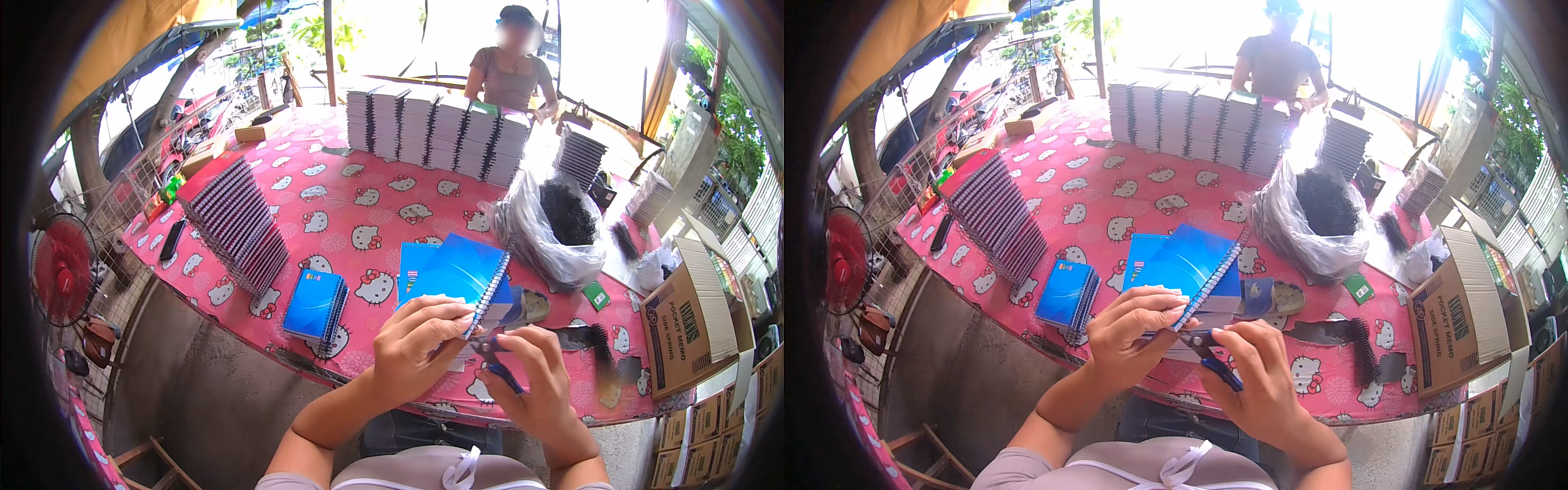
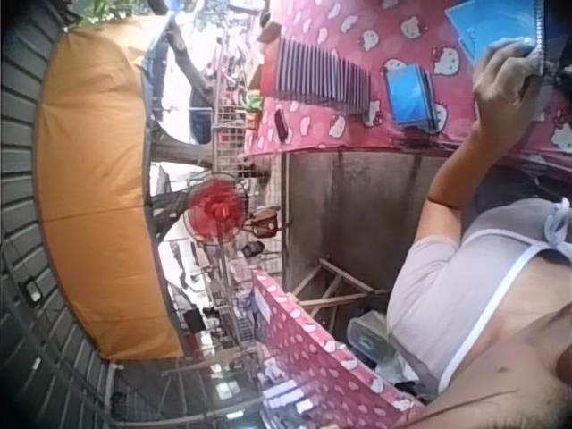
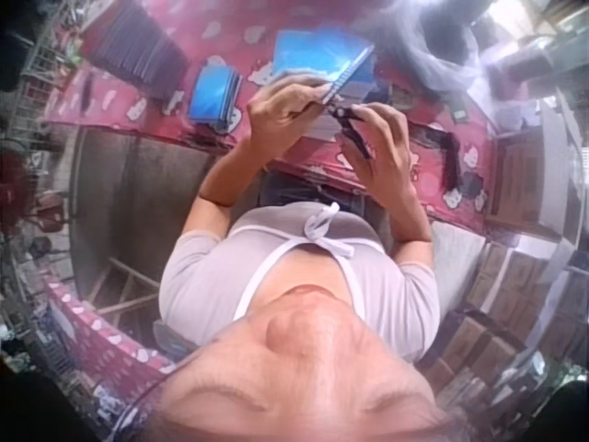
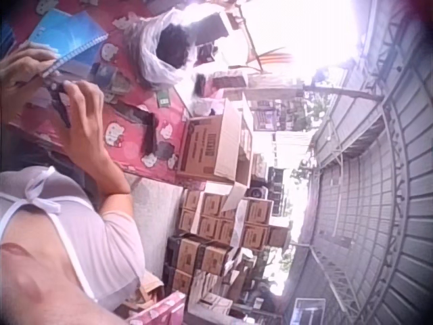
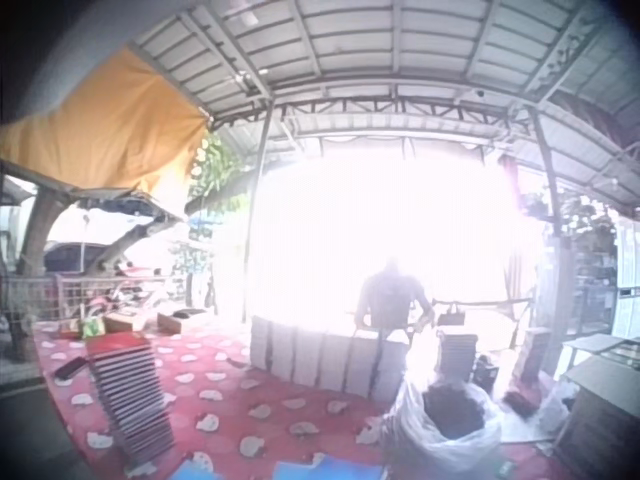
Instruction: The person assembles notebooks by sliding spiral bindings into the pre-punched holes of notebook covers and paper stacks, using pliers to trim and secure the wire, and gathering finished notebook components from a large bag.
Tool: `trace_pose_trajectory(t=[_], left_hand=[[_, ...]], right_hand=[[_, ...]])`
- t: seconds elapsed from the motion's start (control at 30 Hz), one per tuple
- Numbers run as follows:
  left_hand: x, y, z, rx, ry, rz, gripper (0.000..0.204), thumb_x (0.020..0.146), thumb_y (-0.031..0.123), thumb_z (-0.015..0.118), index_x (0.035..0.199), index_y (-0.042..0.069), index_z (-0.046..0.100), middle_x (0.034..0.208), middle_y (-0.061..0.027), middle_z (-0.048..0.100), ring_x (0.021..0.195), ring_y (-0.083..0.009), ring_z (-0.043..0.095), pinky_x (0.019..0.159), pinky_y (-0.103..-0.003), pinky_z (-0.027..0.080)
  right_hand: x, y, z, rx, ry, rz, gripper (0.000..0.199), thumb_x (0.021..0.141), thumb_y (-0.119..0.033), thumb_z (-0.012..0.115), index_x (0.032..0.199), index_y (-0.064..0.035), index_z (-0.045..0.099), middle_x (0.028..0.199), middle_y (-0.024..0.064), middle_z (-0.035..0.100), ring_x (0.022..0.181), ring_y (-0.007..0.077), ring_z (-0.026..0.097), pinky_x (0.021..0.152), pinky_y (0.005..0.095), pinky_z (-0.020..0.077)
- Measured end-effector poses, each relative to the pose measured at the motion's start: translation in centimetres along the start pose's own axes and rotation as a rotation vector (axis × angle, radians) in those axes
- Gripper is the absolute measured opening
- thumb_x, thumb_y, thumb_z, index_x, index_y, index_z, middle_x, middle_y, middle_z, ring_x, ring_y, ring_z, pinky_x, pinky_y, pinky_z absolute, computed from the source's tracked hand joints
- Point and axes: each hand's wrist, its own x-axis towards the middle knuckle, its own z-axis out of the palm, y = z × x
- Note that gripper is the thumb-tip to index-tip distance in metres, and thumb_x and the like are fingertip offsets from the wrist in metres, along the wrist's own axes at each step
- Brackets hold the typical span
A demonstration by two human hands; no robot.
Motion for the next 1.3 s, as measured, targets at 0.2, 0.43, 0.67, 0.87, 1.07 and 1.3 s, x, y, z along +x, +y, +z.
trace_pose_trajectory(t=[0.2,0.43,0.67,0.87,1.07,1.3], left_hand=[[-0.6,0.2,-0.6,-0.002,0.003,0.051,0.022,0.069,-0.005,0.075,0.088,0.0,0.064,0.092,-0.0151,0.069,0.088,-0.0289,0.068,0.08,-0.037,0.054],[-1.6,-1.2,-5.5,-0.026,0.726,-0.328,0.023,0.084,0.008,0.067,0.075,0.008,0.046,0.093,-0.0105,0.064,0.086,-0.0181,0.061,0.073,-0.032,0.053],[-15.8,-12.4,-13.4,0.06,0.919,-0.965,0.024,0.09,0.012,0.063,0.075,0.007,0.044,0.11,-0.0183,0.061,0.103,-0.0171,0.055,0.085,-0.028,0.044],[-17.5,-13.9,-13.9,0.106,0.798,-0.815,0.014,0.092,0.01,0.057,0.091,0.002,0.046,0.119,-0.0208,0.056,0.109,-0.0199,0.054,0.092,-0.03,0.043],[-15.7,-14.9,-14.0,0.015,0.585,-0.892,0.038,0.096,0.028,0.049,0.122,0.0,0.046,0.128,-0.0137,0.052,0.12,-0.0215,0.046,0.104,-0.033,0.034],[-13.9,-17.0,-18.2,-0.593,0.196,-1.218,0.084,0.091,0.064,0.034,0.145,0.0,0.024,0.144,-0.0152,0.038,0.13,-0.0259,0.04,0.107,-0.038,0.033]], right_hand=[[-0.8,4.1,1.3,1.406,-0.457,0.699,0.034,0.082,-0.01,0.07,0.108,0.0062,0.057,0.097,0.012,0.063,0.082,0.0197,0.061,0.069,0.0306,0.051],[-4.7,3.4,2.8,0.384,-0.089,0.381,0.031,0.072,-0.004,0.073,0.1,0.0005,0.061,0.096,0.0128,0.064,0.083,0.023,0.063,0.074,0.0303,0.0501],[-16.5,12.4,3.8,-0.398,-0.134,0.678,0.039,0.072,-0.007,0.074,0.107,0.0001,0.058,0.113,0.0203,0.055,0.111,0.0364,0.05,0.095,0.046,0.0392],[-8.3,1.9,9.0,0.242,-0.255,0.229,0.043,0.068,-0.019,0.08,0.104,-0.0027,0.062,0.109,0.0166,0.061,0.101,0.0358,0.058,0.088,0.0432,0.0478],[-3.1,0.4,26.0,0.68,-0.212,0.244,0.073,0.089,-0.04,0.06,0.137,0.0047,0.029,0.144,0.0271,0.026,0.132,0.0391,0.03,0.107,0.0426,0.0289],[0.7,-3.2,33.5,0.975,-0.071,0.62,0.095,0.092,-0.058,0.041,0.143,0.01,-0.002,0.151,0.0287,-0.003,0.142,0.0375,-0.002,0.115,0.0428,0.0047]])
